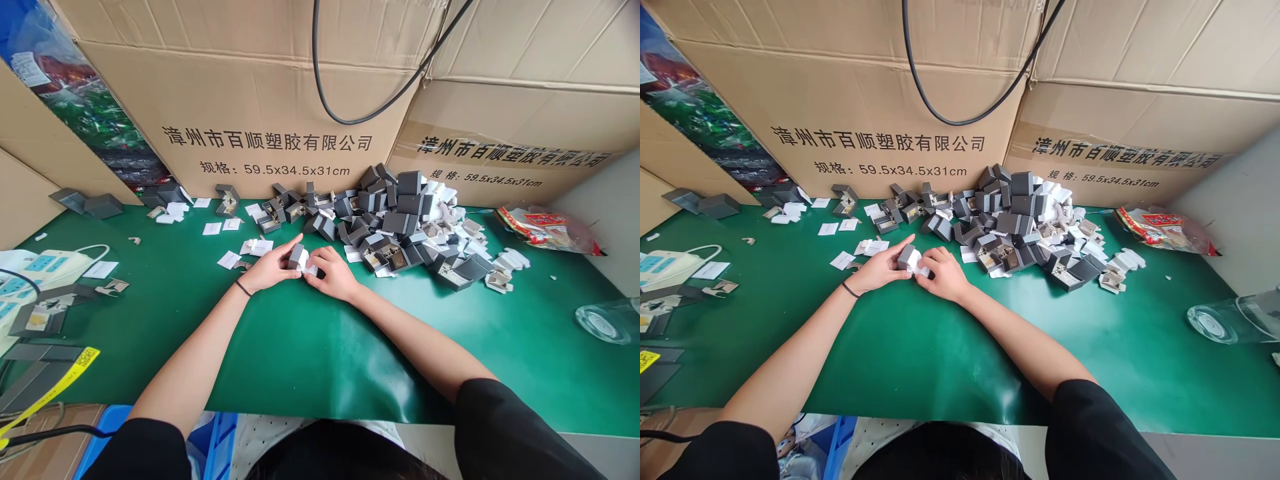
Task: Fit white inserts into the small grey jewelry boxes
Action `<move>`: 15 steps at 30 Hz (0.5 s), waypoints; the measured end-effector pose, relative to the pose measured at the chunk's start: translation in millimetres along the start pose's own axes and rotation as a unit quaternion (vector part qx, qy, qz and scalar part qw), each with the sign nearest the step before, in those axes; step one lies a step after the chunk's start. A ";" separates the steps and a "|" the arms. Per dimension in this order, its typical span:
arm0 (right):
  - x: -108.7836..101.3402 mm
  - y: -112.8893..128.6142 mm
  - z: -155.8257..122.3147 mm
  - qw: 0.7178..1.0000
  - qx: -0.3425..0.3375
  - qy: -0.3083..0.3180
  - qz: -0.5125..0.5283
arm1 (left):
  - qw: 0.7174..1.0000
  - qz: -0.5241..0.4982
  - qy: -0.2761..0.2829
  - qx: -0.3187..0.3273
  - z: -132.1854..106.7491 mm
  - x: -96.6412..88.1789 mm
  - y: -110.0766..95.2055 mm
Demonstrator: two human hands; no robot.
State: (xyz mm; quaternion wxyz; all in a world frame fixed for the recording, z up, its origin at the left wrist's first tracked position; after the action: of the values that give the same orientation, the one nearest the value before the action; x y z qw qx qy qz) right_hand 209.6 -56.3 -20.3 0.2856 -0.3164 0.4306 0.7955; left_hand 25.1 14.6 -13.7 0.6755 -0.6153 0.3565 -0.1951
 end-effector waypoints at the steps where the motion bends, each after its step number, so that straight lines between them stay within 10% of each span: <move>1: -0.3 0.5 0.1 1.000 0.002 0.004 -0.006 | 1.000 0.001 0.001 -0.005 0.1 0.1 -0.9; 15: 4.4 -0.2 -1.2 1.000 -0.004 -0.009 -0.002 | 0.999 -0.039 0.021 -0.015 0.2 -2.7 -3.3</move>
State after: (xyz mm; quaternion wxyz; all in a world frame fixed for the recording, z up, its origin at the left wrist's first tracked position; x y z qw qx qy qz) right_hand 207.2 -56.4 -24.2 0.2903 -0.3111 0.4242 0.7994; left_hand 23.9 16.1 -9.9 0.6506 -0.6344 0.3491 -0.2289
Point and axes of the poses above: each hand's wrist, its own z-axis towards the middle knuckle, its own x-axis out of the palm, y = z × x, the point moved 1 cm from there along z, towards the middle knuckle, and after that the axes turned 1 degree about -y, right-handed, at the moved point
